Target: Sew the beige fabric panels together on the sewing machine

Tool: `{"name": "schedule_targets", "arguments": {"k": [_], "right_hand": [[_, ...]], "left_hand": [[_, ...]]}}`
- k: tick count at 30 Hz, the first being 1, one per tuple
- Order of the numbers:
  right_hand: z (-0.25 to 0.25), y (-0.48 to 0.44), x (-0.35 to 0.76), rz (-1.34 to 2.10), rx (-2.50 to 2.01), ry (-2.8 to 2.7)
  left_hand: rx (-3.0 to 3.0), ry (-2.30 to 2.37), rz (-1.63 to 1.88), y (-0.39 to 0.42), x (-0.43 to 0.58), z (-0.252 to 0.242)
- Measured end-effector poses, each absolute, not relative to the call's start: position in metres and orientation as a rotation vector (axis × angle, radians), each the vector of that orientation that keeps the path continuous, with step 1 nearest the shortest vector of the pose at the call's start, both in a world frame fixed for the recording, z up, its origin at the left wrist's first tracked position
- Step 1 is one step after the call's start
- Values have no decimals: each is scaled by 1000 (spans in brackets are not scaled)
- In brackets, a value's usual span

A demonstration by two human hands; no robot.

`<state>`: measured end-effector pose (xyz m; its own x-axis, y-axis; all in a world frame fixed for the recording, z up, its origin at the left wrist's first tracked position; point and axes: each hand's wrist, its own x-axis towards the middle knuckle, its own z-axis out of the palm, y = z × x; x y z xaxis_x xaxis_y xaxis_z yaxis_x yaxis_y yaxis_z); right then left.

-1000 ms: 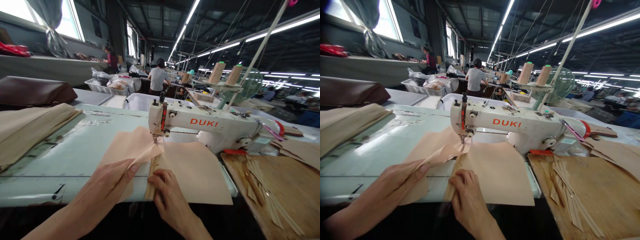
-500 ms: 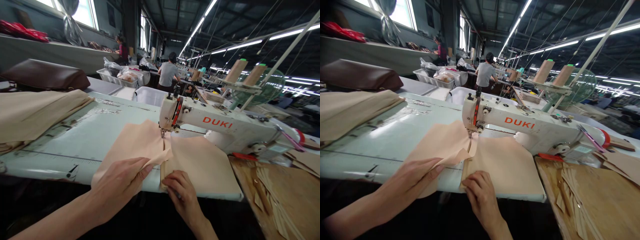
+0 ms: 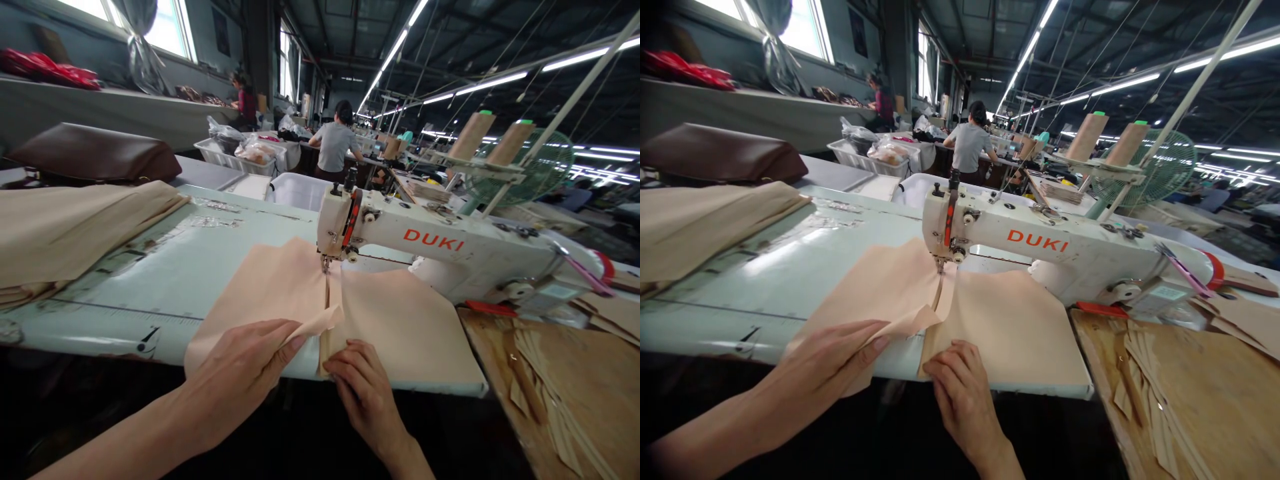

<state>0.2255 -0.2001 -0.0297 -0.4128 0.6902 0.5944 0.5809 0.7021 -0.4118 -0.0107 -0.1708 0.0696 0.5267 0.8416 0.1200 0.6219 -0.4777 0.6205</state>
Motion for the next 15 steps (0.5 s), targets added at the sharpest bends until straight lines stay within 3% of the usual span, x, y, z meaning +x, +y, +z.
{"name": "schedule_targets", "arguments": {"k": [10, 15], "right_hand": [[-29, -199, 226, 226, -937, -2120], [-30, -200, 225, 167, -905, -2111]], "left_hand": [[2410, 1087, 662, -173, -9, 60], [2884, 835, 864, -180, -7, 27]]}}
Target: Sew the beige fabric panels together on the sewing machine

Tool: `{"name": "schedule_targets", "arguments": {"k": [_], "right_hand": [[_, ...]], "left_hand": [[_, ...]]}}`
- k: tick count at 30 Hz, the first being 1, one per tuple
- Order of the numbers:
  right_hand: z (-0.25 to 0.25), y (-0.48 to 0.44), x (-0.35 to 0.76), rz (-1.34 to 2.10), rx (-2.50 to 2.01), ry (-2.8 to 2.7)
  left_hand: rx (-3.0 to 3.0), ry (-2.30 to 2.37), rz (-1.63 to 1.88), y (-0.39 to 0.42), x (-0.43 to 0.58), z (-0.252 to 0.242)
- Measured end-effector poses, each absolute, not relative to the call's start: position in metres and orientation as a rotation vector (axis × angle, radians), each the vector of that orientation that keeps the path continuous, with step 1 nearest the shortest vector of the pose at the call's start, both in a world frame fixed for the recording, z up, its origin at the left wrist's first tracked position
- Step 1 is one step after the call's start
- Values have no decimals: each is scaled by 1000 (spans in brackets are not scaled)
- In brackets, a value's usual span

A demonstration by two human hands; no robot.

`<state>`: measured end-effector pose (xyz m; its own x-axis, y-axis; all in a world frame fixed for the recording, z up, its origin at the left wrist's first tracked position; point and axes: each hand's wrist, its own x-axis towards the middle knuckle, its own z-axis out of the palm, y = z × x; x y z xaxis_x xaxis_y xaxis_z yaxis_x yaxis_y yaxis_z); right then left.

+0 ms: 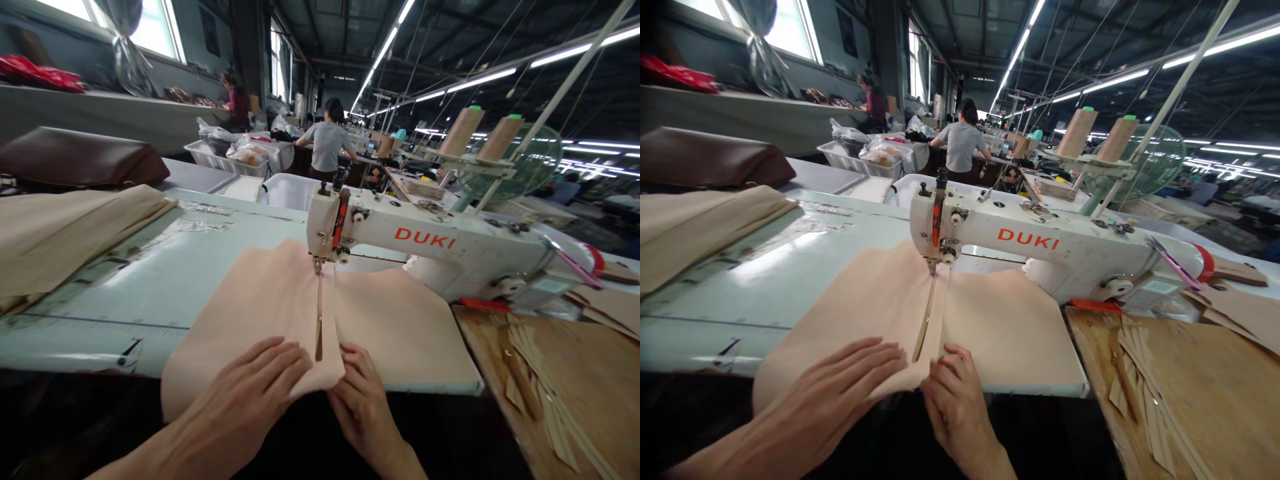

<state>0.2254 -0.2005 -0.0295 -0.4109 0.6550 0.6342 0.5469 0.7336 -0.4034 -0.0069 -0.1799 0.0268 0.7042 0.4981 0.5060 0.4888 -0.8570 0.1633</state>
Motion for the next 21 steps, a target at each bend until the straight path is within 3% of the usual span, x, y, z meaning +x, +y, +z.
{"name": "schedule_targets", "arguments": {"k": [6, 21], "right_hand": [[-33, -201, 224, 102, -878, -2082], [-33, -202, 224, 99, -920, -2089]], "left_hand": [[3173, 783, 803, -185, -8, -13], [3198, 745, 699, -179, -4, -4]]}}
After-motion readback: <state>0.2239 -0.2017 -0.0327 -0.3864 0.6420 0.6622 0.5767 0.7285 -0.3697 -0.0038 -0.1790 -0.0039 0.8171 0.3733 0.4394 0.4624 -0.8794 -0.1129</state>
